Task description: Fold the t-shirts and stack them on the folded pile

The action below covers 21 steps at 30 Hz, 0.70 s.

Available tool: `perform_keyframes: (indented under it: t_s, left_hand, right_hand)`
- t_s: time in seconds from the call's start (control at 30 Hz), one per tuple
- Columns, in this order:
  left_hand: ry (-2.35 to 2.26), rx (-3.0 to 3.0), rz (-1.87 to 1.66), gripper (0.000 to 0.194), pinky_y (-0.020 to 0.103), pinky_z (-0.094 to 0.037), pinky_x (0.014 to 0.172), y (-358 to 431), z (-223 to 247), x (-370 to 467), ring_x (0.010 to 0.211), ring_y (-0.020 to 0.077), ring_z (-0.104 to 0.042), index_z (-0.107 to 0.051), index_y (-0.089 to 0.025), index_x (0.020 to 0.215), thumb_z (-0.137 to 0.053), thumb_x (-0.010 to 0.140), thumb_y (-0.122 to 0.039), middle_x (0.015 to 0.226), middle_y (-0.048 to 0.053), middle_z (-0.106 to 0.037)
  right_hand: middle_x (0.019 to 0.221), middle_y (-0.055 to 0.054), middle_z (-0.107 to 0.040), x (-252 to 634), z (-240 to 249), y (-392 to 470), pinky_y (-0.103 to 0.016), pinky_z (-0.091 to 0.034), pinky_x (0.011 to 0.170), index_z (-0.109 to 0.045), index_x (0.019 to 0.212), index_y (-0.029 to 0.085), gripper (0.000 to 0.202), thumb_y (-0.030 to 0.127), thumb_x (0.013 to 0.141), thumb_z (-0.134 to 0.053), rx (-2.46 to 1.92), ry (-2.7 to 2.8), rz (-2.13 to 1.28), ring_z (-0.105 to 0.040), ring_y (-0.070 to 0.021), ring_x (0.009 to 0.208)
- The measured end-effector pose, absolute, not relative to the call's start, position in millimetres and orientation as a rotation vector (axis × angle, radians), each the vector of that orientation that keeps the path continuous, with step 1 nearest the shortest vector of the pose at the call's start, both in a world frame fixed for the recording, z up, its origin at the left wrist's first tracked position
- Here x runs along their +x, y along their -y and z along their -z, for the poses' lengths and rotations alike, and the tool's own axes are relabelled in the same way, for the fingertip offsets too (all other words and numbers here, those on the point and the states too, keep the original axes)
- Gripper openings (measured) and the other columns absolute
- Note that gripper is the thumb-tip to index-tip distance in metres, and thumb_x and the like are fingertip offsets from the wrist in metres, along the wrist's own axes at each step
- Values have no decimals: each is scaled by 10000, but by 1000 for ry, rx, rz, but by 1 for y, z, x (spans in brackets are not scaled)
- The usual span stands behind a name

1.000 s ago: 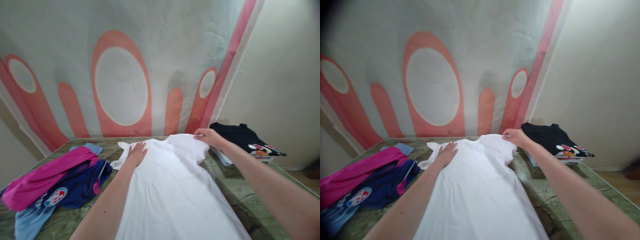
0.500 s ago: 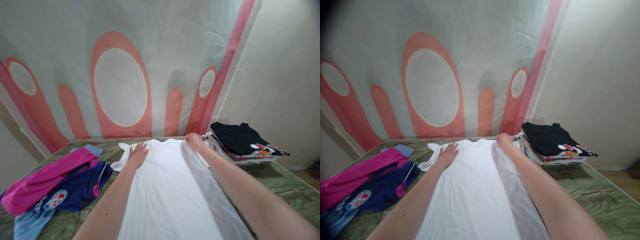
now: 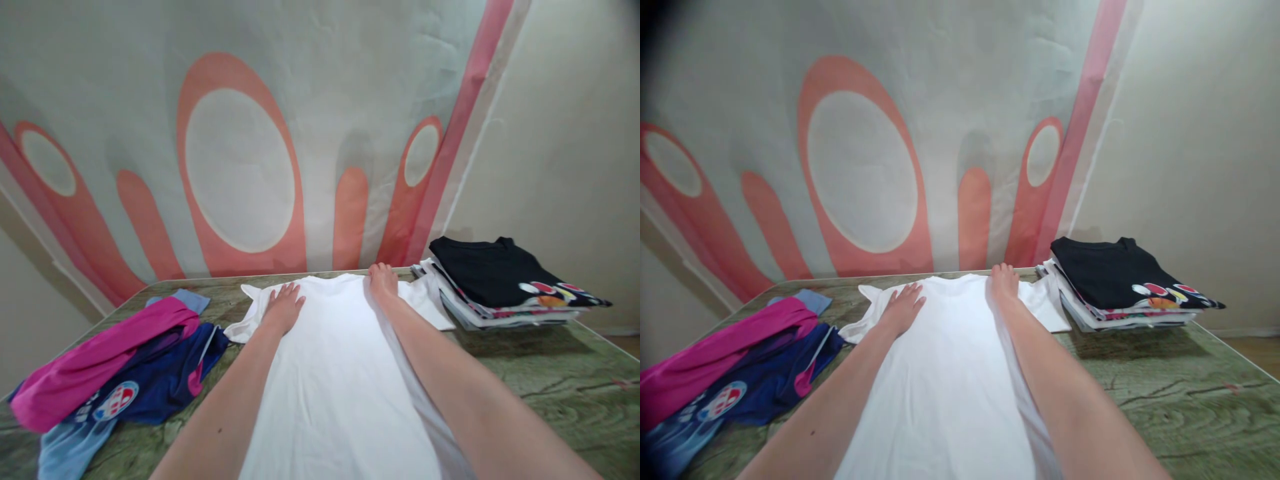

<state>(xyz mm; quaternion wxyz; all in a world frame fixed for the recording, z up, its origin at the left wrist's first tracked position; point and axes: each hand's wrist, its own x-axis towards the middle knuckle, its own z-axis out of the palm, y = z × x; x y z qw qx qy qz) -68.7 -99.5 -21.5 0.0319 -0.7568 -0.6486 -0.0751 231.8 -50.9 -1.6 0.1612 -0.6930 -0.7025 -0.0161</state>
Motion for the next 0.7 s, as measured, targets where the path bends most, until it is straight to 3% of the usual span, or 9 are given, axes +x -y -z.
perform_keyframes:
  t_s: [0.1, 0.2, 0.3, 0.4, 0.53, 0.7]
  left_hand:
    - [1906, -2338, 356, 493, 404, -180, 1164, 105, 11, -54, 1433, 202, -247, -406, -141, 1426, -234, 976, -242, 1544, 90, -316]
    - [1865, -2490, 371, 512, 352, -234, 1149, 114, 10, -28, 1410, 177, -303, -396, -119, 1434, -206, 976, -244, 1517, 99, -369]
    - [1803, -2566, 259, 537, 433, -191, 1157, 123, 19, -9, 1441, 210, -226, -316, -158, 1484, -218, 982, -323, 1550, 86, -302]
    - [1777, -2554, 194, 557, 507, -112, 1160, 125, 26, -9, 1463, 229, -139, -256, -254, 1510, -203, 989, -444, 1583, 31, -213]
    - [1931, -2492, 150, 583, 560, -123, 1141, 112, 24, -28, 1463, 264, -130, -257, -359, 1498, -188, 961, -576, 1593, -24, -167]
    - [2173, -2325, 127, 629, 571, -122, 1140, 89, 23, -48, 1462, 299, -110, -241, -335, 1511, -190, 943, -599, 1595, -25, -142]
  right_hand:
    - [1243, -170, -580, 211, -4, 71, -373, -322, 1018, -592, 1231, 125, 416, 126, 930, -305, -1782, 2160, -5, -479, -266, 1188]
    - [1334, -79, -565, 183, 4, 101, -299, -309, 1049, -553, 1308, 186, 428, 164, 931, -352, -1499, 2389, -78, -487, -197, 1218]
    - [1495, -51, -410, 171, 17, 120, -374, -219, 1125, -403, 1439, 194, 484, 313, 978, -314, -1294, 2541, -132, -345, -206, 1365]
    - [1562, -55, -273, 181, 21, 111, -439, -138, 1154, -293, 1493, 176, 537, 378, 1003, -207, -1406, 2554, -163, -208, -209, 1436]
    - [1581, -69, -196, 203, 21, 84, -508, -125, 1144, -265, 1504, 171, 561, 406, 1001, -179, -1634, 2482, -174, -161, -235, 1451]
    - [1584, -69, -177, 215, 28, 69, -528, -123, 1138, -236, 1510, 179, 574, 432, 1001, -163, -1789, 2381, -119, -174, -226, 1447]
